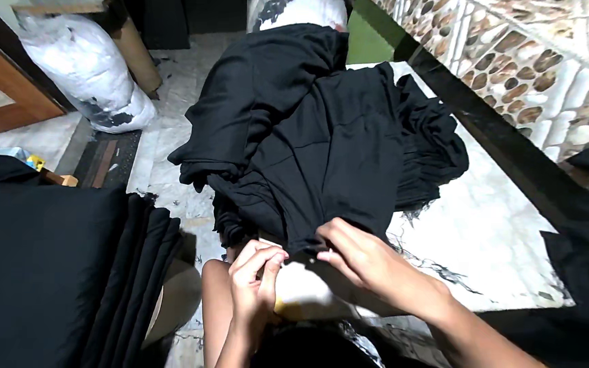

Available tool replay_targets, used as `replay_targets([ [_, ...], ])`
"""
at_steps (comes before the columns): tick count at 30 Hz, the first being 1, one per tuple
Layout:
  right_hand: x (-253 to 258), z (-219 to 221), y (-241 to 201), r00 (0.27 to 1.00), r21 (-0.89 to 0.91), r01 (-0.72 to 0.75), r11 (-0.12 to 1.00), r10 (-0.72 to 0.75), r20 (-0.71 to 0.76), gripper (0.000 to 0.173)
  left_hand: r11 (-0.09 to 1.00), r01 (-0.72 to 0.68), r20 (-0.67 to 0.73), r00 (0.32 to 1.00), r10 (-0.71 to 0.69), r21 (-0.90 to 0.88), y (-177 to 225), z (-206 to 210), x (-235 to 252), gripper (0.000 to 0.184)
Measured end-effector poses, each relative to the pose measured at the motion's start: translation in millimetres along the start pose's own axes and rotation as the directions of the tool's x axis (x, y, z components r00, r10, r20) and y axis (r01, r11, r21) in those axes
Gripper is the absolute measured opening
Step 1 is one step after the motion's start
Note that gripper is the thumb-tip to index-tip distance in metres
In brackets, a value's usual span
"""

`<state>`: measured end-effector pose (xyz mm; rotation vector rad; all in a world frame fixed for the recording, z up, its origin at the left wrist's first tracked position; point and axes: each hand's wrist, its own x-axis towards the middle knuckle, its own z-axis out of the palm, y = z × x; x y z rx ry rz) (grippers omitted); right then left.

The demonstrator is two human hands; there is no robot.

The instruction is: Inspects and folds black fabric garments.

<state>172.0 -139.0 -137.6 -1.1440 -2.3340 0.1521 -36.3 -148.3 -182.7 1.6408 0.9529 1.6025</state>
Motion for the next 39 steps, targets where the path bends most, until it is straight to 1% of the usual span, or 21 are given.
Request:
replay_targets([
  [2, 0, 6, 0, 0.999, -0.046, 0.050, 0.998, -0.049, 0.008, 0.031, 0.971, 0.094, 0.059, 0.995, -0.083, -0.221, 0, 6, 1, 0.023],
  [3, 0, 8, 0, 0.998, -0.058, 0.058, 0.997, -0.058, -0.007, 0.032, 0.958, 0.119, 0.092, 0.991, -0.097, -0.262, 1, 9, 0, 0.025],
  [4, 0, 9, 0, 0.998, -0.060, 0.063, 0.996, -0.064, -0.021, 0.033, 0.961, 0.113, 0.121, 0.989, -0.085, -0.253, 2, 10, -1, 0.026],
  [6, 0, 11, 1, 0.995, -0.045, 0.079, 0.996, -0.082, -0.062, 0.034, 0.975, 0.049, 0.136, 0.990, -0.020, -0.218, 2, 11, -2, 0.028],
  [9, -3, 7, 2, 0.983, -0.020, 0.069, 0.997, -0.071, -0.171, 0.032, 0.984, -0.014, 0.099, 0.995, 0.032, -0.178, 1, 7, 0, 0.031],
  [12, -6, 0, 0, 0.961, -0.042, 0.016, 0.999, -0.027, -0.275, 0.029, 0.982, -0.026, 0.085, 0.995, 0.042, -0.188, -2, 6, 1, 0.031],
  [14, -8, -1, -4, 0.954, -0.057, -0.035, 0.998, 0.016, -0.300, 0.027, 0.971, -0.005, 0.090, 0.996, 0.027, -0.238, -3, 7, 0, 0.031],
  [18, -13, 11, -13, 0.937, 0.013, -0.121, 0.993, 0.118, -0.329, 0.027, 0.934, 0.054, 0.118, 0.993, -0.013, -0.352, -6, 15, -3, 0.028],
  [21, -13, 18, -19, 0.926, 0.061, -0.156, 0.986, 0.167, -0.338, 0.027, 0.864, 0.130, 0.151, 0.986, -0.064, -0.487, -11, 21, -7, 0.025],
  [24, -12, 20, -20, 0.927, 0.078, -0.173, 0.982, 0.189, -0.323, 0.026, 0.810, 0.148, 0.161, 0.985, -0.067, -0.568, -16, 23, -8, 0.024],
  [26, -11, 20, -20, 0.930, 0.079, -0.172, 0.982, 0.188, -0.317, 0.027, 0.814, 0.135, 0.159, 0.986, -0.053, -0.565, -16, 23, -7, 0.024],
  [33, -6, 24, -19, 0.939, 0.068, -0.153, 0.986, 0.166, -0.302, 0.028, 0.877, 0.091, 0.145, 0.989, -0.025, -0.471, -9, 20, -5, 0.026],
  [39, -9, 20, -17, 0.955, 0.053, -0.146, 0.988, 0.155, -0.254, 0.028, 0.909, 0.072, 0.135, 0.991, -0.018, -0.409, -9, 19, -6, 0.026],
])
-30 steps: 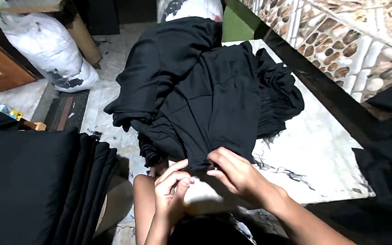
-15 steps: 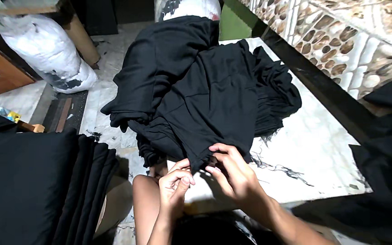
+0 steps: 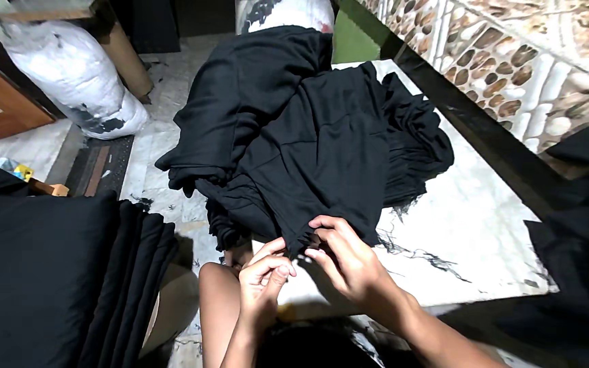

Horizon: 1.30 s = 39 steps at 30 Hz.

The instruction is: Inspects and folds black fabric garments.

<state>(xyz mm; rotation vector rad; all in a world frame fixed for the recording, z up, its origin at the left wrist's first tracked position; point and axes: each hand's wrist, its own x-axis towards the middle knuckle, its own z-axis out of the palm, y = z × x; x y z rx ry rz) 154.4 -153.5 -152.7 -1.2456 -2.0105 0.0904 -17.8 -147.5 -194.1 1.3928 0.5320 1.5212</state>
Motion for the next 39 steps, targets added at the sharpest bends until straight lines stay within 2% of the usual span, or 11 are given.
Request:
replay_targets([
  [5, 4, 3, 0, 1.000, 0.016, -0.002, 1.000, 0.002, 0.015, 0.031, 1.000, 0.007, -0.001, 1.000, -0.007, 0.022, 1, 1, 0, 0.027],
  [13, 5, 1, 6, 0.996, -0.034, 0.079, 0.996, -0.080, -0.026, 0.026, 1.000, -0.004, -0.009, 1.000, 0.004, 0.011, -3, -6, -3, 0.026],
  [24, 6, -2, 6, 0.978, -0.126, 0.188, 0.974, -0.174, 0.118, 0.031, 0.997, -0.032, -0.082, 0.996, 0.038, 0.063, 3, -1, 1, 0.029],
  [30, 9, 2, 2, 0.972, -0.163, 0.213, 0.963, -0.192, 0.132, 0.023, 0.988, -0.031, -0.066, 0.997, 0.041, 0.153, 7, 0, 1, 0.032],
  [33, 9, -1, 4, 0.978, -0.155, 0.194, 0.969, -0.179, 0.107, 0.025, 0.981, -0.051, -0.028, 0.998, 0.057, 0.186, 11, -1, -1, 0.032],
  [36, 8, -9, 6, 0.982, -0.108, 0.189, 0.976, -0.190, 0.003, 0.026, 0.917, -0.212, 0.139, 0.975, 0.174, 0.337, 30, -6, -4, 0.029],
  [38, 9, -18, 4, 0.975, -0.041, 0.194, 0.980, -0.198, -0.102, 0.024, 0.875, -0.256, 0.225, 0.959, 0.175, 0.411, 47, -15, 5, 0.040],
  [39, 8, -22, 1, 0.969, 0.001, 0.204, 0.979, -0.201, -0.143, 0.024, 0.846, -0.217, 0.210, 0.969, 0.127, 0.488, 52, -22, 15, 0.051],
])
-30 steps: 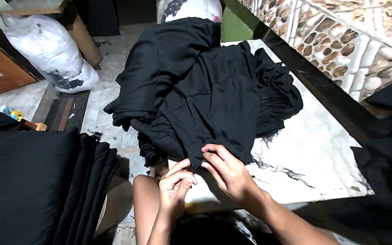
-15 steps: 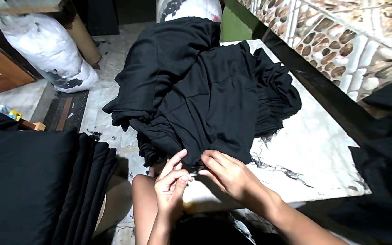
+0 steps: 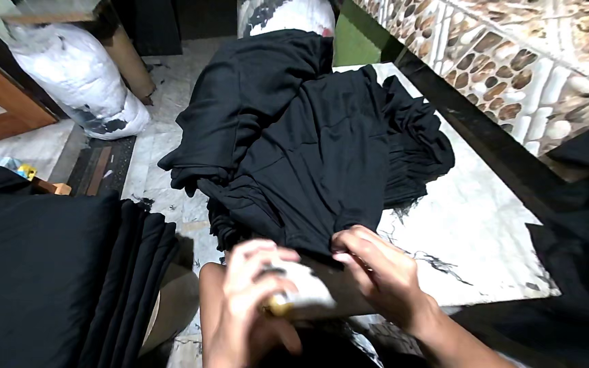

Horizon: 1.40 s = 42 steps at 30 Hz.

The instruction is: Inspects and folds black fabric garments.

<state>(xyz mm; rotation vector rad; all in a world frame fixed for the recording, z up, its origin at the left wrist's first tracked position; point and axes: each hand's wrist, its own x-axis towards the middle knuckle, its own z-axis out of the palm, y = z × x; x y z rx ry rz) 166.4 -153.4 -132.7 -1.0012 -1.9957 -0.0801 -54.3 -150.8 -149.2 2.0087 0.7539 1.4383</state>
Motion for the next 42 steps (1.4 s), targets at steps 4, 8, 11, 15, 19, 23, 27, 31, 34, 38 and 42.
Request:
replay_targets([
  [4, -1, 1, -13, 0.995, 0.167, 0.000, 0.986, 0.017, -0.096, 0.025, 0.977, 0.170, 0.287, 0.937, -0.199, 0.125, -2, 1, 55, 0.079],
  [8, -13, 0, -6, 0.978, 0.164, -0.045, 0.985, 0.077, -0.196, 0.021, 0.953, 0.100, 0.013, 0.995, -0.101, -0.287, -9, -16, 95, 0.078],
  [11, -31, -3, 11, 0.970, 0.097, -0.159, 0.982, 0.174, -0.167, 0.023, 0.875, 0.168, -0.406, 0.835, -0.371, -0.454, -44, -39, 125, 0.056],
  [15, -46, -1, 38, 0.934, 0.098, -0.343, 0.934, 0.350, -0.072, 0.042, 0.922, 0.256, -0.511, 0.773, -0.376, -0.291, -51, -22, 113, 0.065],
  [19, -35, 0, 63, 0.800, 0.105, -0.595, 0.797, 0.600, -0.012, 0.040, 0.981, 0.067, -0.279, 0.960, -0.014, 0.182, -42, 31, 70, 0.073],
  [23, -25, 1, 46, 0.942, 0.116, -0.311, 0.943, 0.323, -0.094, 0.017, 0.893, -0.089, -0.032, 0.993, 0.115, 0.441, -41, 88, 45, 0.069],
  [27, -17, -22, -4, 0.999, 0.068, -0.003, 0.998, 0.005, -0.033, 0.017, 0.935, -0.052, -0.325, 0.930, 0.174, 0.350, -34, 78, 39, 0.020],
  [31, 8, -33, 5, 0.990, 0.040, -0.023, 0.999, 0.028, -0.139, 0.018, 0.939, 0.041, -0.504, 0.851, 0.146, 0.342, -32, 51, 41, 0.010],
  [34, 24, 7, 36, 0.967, -0.044, -0.215, 0.976, 0.206, -0.147, 0.009, 0.889, 0.113, -0.385, 0.871, -0.304, -0.444, -11, 56, 40, 0.023],
  [38, 32, 47, 54, 0.922, -0.094, -0.383, 0.919, 0.386, 0.015, 0.024, 0.365, 0.121, -0.142, 0.775, -0.616, -0.923, -16, 44, 35, 0.025],
  [42, 28, 49, 53, 0.926, -0.116, -0.377, 0.919, 0.377, -0.027, 0.019, 0.521, 0.094, -0.193, 0.861, -0.470, -0.849, -19, 44, 27, 0.045],
])
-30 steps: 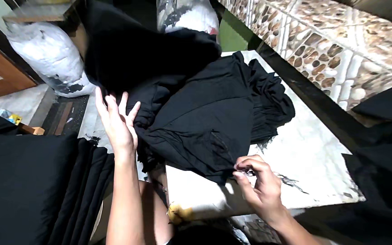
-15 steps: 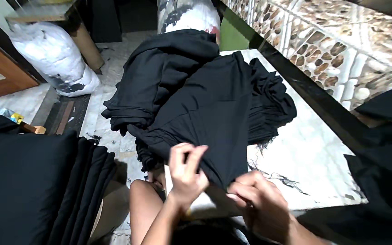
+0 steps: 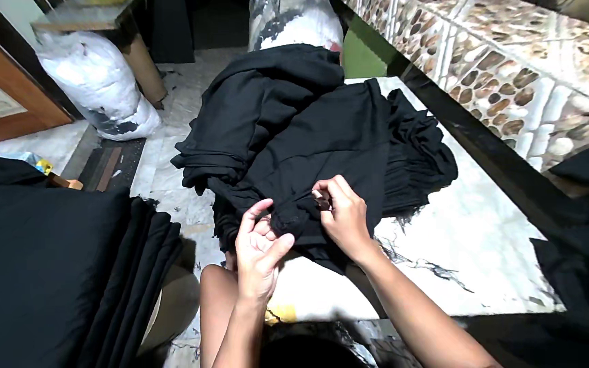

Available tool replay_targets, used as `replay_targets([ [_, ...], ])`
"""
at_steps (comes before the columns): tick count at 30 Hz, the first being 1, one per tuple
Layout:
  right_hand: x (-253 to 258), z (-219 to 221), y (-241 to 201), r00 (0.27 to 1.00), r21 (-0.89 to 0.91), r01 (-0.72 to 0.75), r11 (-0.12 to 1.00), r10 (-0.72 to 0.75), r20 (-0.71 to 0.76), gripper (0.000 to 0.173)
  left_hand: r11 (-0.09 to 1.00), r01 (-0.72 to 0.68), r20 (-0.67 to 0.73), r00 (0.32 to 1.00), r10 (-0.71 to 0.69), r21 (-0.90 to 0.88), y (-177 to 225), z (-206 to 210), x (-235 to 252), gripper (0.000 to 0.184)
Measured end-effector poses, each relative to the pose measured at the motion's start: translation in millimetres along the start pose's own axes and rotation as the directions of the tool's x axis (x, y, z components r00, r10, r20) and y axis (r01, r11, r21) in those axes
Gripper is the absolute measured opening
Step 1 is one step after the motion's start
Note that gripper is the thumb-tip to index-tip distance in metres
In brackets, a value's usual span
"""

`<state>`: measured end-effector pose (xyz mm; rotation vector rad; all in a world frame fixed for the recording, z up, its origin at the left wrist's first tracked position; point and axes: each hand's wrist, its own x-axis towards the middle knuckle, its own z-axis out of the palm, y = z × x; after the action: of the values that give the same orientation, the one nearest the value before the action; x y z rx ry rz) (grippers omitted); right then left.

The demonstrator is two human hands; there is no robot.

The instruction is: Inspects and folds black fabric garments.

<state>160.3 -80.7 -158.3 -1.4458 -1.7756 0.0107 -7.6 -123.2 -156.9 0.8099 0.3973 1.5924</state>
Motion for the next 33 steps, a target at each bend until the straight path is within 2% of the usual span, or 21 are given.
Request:
replay_targets([
  [2, -2, -5, -6, 0.999, 0.014, -0.029, 0.999, 0.028, 0.028, 0.020, 0.989, -0.096, -0.073, 0.992, 0.105, 0.112, -5, 1, -1, 0.019],
  [4, -11, -21, -19, 0.989, 0.096, -0.076, 0.992, 0.063, 0.132, 0.030, 0.984, -0.126, -0.099, 0.985, 0.139, 0.126, -4, -1, -4, 0.007],
  [6, -28, -39, -33, 0.970, 0.233, -0.081, 0.969, 0.022, 0.243, 0.041, 0.983, -0.129, -0.061, 0.988, 0.138, 0.132, 5, -6, -11, 0.013],
  [7, -40, -44, -41, 0.966, 0.284, -0.055, 0.957, -0.021, 0.257, 0.040, 0.984, -0.125, -0.019, 0.992, 0.128, 0.125, 10, -10, -15, 0.016],
  [10, -69, -42, -61, 0.974, 0.302, 0.038, 0.953, -0.103, 0.202, 0.028, 0.979, -0.158, 0.103, 0.984, 0.145, 0.127, 17, -20, -22, 0.015],
  [15, -70, -26, -73, 0.978, 0.348, 0.068, 0.935, -0.131, 0.161, 0.022, 0.905, -0.261, 0.182, 0.961, 0.209, 0.336, 13, -15, -28, 0.015],
  [18, -66, -24, -78, 0.982, 0.316, 0.064, 0.947, -0.115, 0.147, 0.020, 0.881, -0.280, 0.190, 0.956, 0.222, 0.382, 11, -14, -30, 0.018],
  [21, -66, -25, -77, 0.985, 0.286, 0.031, 0.958, -0.078, 0.155, 0.020, 0.885, -0.276, 0.200, 0.956, 0.214, 0.373, 13, -21, -30, 0.034],
  [23, -66, -25, -74, 0.992, 0.344, 0.028, 0.938, -0.068, 0.105, 0.022, 0.913, -0.254, 0.181, 0.962, 0.205, 0.320, 13, -21, -28, 0.017],
  [24, -63, -24, -72, 0.996, 0.387, 0.056, 0.920, -0.079, 0.045, 0.023, 0.928, -0.223, 0.142, 0.972, 0.188, 0.300, 13, -19, -28, 0.017],
  [26, -52, -22, -70, 0.992, 0.447, 0.126, 0.886, -0.119, -0.043, 0.026, 0.928, -0.121, 0.046, 0.993, 0.111, 0.353, 10, -16, -25, 0.043],
  [27, -46, -21, -69, 0.989, 0.451, 0.148, 0.880, -0.144, -0.043, 0.028, 0.912, -0.064, 0.023, 0.998, 0.060, 0.406, 8, -16, -23, 0.048],
  [28, -40, -21, -69, 0.988, 0.430, 0.145, 0.891, -0.155, -0.013, 0.028, 0.876, -0.022, 0.008, 1.000, 0.021, 0.481, 5, -17, -23, 0.044],
  [29, -35, -20, -67, 0.985, 0.380, 0.137, 0.915, -0.165, 0.042, 0.030, 0.811, -0.004, 0.001, 1.000, 0.004, 0.585, 4, -18, -26, 0.033],
  [30, -32, -21, -64, 0.979, 0.310, 0.131, 0.941, -0.172, 0.107, 0.032, 0.708, -0.025, 0.013, 1.000, 0.023, 0.706, 4, -19, -31, 0.023],
  [32, -33, -26, -53, 0.963, 0.202, 0.131, 0.971, -0.174, 0.208, 0.034, 0.477, -0.149, 0.108, 0.988, 0.113, 0.866, 11, -24, -43, 0.023],
  [33, -37, -31, -47, 0.957, 0.170, 0.148, 0.974, -0.184, 0.222, 0.035, 0.395, -0.191, 0.144, 0.979, 0.146, 0.898, 15, -28, -47, 0.022],
])
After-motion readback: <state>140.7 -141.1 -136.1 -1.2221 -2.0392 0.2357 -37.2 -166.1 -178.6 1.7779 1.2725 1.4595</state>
